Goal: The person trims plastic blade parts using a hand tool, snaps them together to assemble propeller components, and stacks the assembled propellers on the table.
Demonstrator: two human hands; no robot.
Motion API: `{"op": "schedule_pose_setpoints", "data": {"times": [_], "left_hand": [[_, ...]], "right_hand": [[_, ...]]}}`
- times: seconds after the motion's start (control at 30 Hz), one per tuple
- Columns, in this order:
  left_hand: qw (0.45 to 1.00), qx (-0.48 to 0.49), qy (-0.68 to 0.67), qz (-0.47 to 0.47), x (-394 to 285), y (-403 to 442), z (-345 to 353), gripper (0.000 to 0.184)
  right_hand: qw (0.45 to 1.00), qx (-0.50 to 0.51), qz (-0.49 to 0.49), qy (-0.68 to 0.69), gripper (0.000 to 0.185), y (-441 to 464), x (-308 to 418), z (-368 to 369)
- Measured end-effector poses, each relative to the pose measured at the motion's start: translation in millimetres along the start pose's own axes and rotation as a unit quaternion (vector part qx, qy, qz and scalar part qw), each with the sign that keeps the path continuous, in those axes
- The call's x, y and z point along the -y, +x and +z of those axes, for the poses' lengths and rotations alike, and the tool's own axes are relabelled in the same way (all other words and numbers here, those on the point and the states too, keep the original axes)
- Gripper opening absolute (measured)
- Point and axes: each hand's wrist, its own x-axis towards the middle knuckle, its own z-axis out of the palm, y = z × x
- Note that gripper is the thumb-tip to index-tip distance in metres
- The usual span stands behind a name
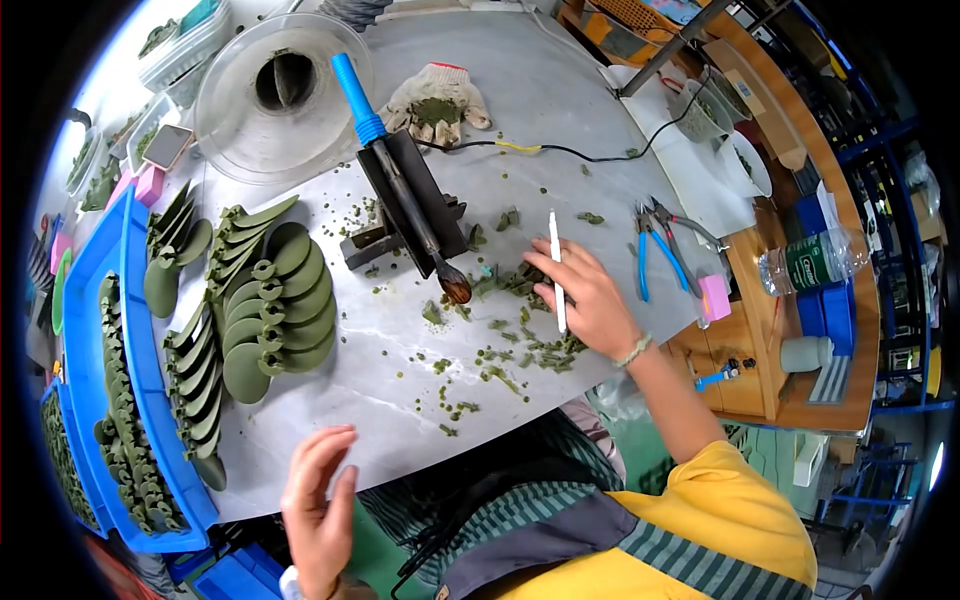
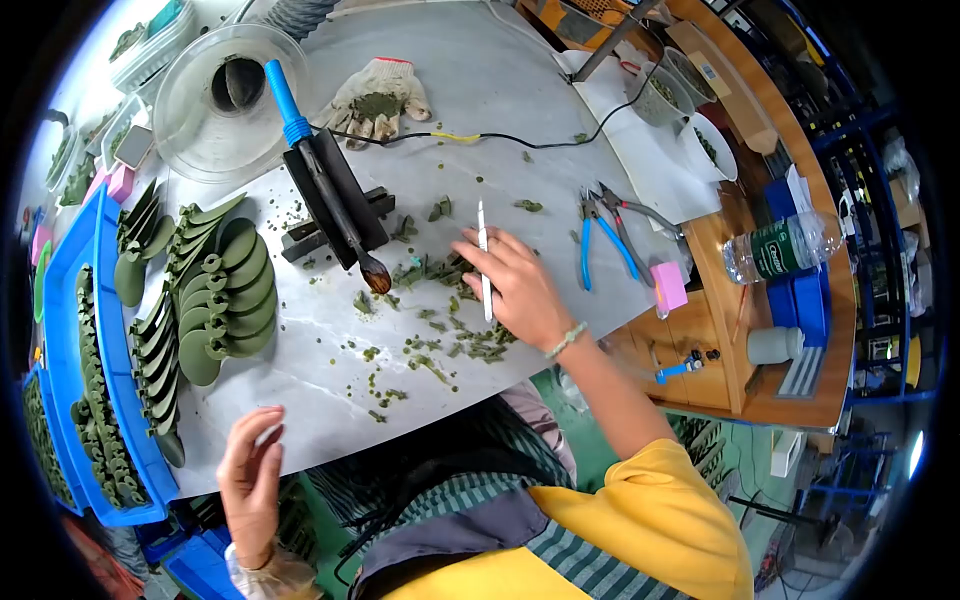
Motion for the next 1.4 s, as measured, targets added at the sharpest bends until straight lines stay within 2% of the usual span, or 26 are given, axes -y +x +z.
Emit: {"op": "schedule_pose_setpoints", "data": {"times": [0.07,0.17,0.2,0.3,0.47,0.57,0.6,0.7,0.8,0.93,1.07,1.17,1.2,1.3,1.4], "left_hand": [[0.999,0.001,-0.028,-0.015,8.3,-0.6,15.7,0.031],[0.998,-0.007,-0.065,-0.025,17.3,-0.3,33.0,0.024],[0.997,0.002,-0.068,-0.021,22.8,0.0,35.2,0.024],[0.997,0.023,-0.07,-0.018,28.3,-0.2,41.6,0.023],[0.995,0.034,-0.09,-0.014,30.1,-4.3,48.5,0.022],[0.992,0.043,-0.117,0.012,19.7,-1.9,63.4,0.023],[0.98,0.039,-0.195,-0.001,14.4,-0.8,75.1,0.024],[0.938,0.024,-0.344,-0.03,0.8,1.5,96.9,0.027],[0.941,-0.002,-0.335,0.036,18.8,2.6,102.3,0.026],[0.928,-0.053,-0.368,-0.012,19.7,-1.3,97.7,0.022],[0.92,-0.074,-0.379,-0.068,20.1,2.7,88.6,0.022],[0.92,-0.077,-0.377,-0.081,25.7,5.3,89.1,0.022],[0.919,-0.079,-0.377,-0.081,27.4,6.2,89.4,0.022],[0.92,-0.095,-0.373,-0.069,30.6,7.0,89.8,0.021],[0.928,-0.107,-0.355,-0.04,30.8,8.4,89.4,0.019]], "right_hand": [[0.998,-0.064,0.014,0.012,0.03,-3.0,15.3,-3.3],[0.999,-0.038,0.002,0.012,0.026,-8.5,20.2,-3.2],[0.998,-0.067,-0.012,0.001,0.02,-5.1,22.5,3.4],[0.999,-0.034,-0.011,-0.037,0.018,-5.3,21.1,12.9],[0.998,-0.059,0.011,-0.028,0.019,-10.1,31.9,7.5],[0.992,-0.042,0.076,0.091,0.021,-23.2,83.3,-13.9],[0.983,-0.023,0.075,0.164,0.023,-26.9,103.1,-19.1],[0.964,0.014,0.073,0.254,0.026,-38.4,144.4,-20.1],[0.96,-0.009,0.029,0.278,0.032,-42.7,154.2,-7.3],[0.965,0.053,-0.004,0.258,0.042,-37.0,152.4,-13.6],[0.95,0.059,-0.005,0.306,0.034,-23.7,138.4,-46.6],[0.913,0.099,0.092,0.386,0.028,-18.0,139.8,-50.3],[0.872,0.049,0.139,0.467,0.019,-20.7,146.7,-40.2],[0.92,0.079,0.087,0.373,0.011,-19.9,141.3,-39.5],[0.938,0.049,0.054,0.339,0.008,-15.4,146.6,-32.3]]}}
